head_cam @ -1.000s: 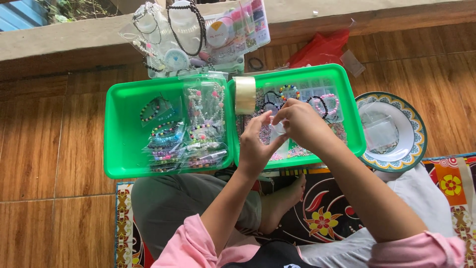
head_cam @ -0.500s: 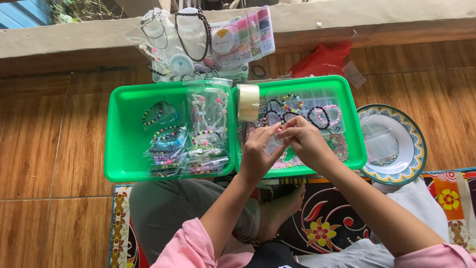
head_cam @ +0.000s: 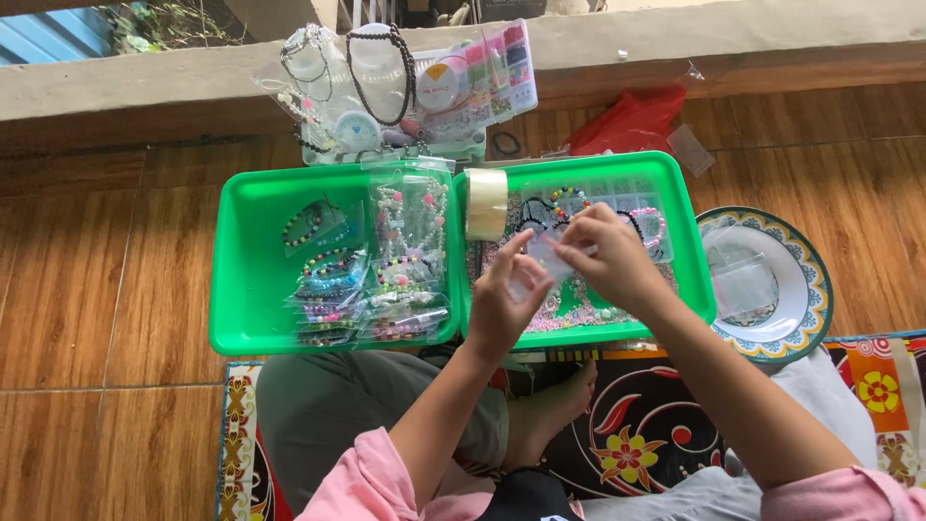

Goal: The person is sorting and bagging various jewelry items like bracelets and necklaces into small plastic bags for organization.

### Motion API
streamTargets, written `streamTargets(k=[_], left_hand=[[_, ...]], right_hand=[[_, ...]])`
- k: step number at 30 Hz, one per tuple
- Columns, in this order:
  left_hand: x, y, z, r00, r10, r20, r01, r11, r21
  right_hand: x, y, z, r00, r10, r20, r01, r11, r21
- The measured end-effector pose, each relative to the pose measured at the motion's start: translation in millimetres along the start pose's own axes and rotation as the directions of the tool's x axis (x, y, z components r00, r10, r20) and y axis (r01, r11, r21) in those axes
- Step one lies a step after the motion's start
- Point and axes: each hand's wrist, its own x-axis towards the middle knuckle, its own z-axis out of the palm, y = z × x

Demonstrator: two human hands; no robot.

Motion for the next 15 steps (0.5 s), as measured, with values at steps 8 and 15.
streamTargets(k=[8,15], left_hand=[[-10.1,-16.5,4.9,0.945,-0.32,-0.072,0.271,0.884,-0.381],[-4.6,3.9,-1.0,0.953,-0.304,-0.015,0.303,0.952,-0.042]], right_hand=[[1.0,34.2,-15.5,0.975,0.176,0.134,-0.216,0.886,0.411],[2.4,20.0,-20.7,0.983,0.15,0.11,-0.182,0.889,0.42]])
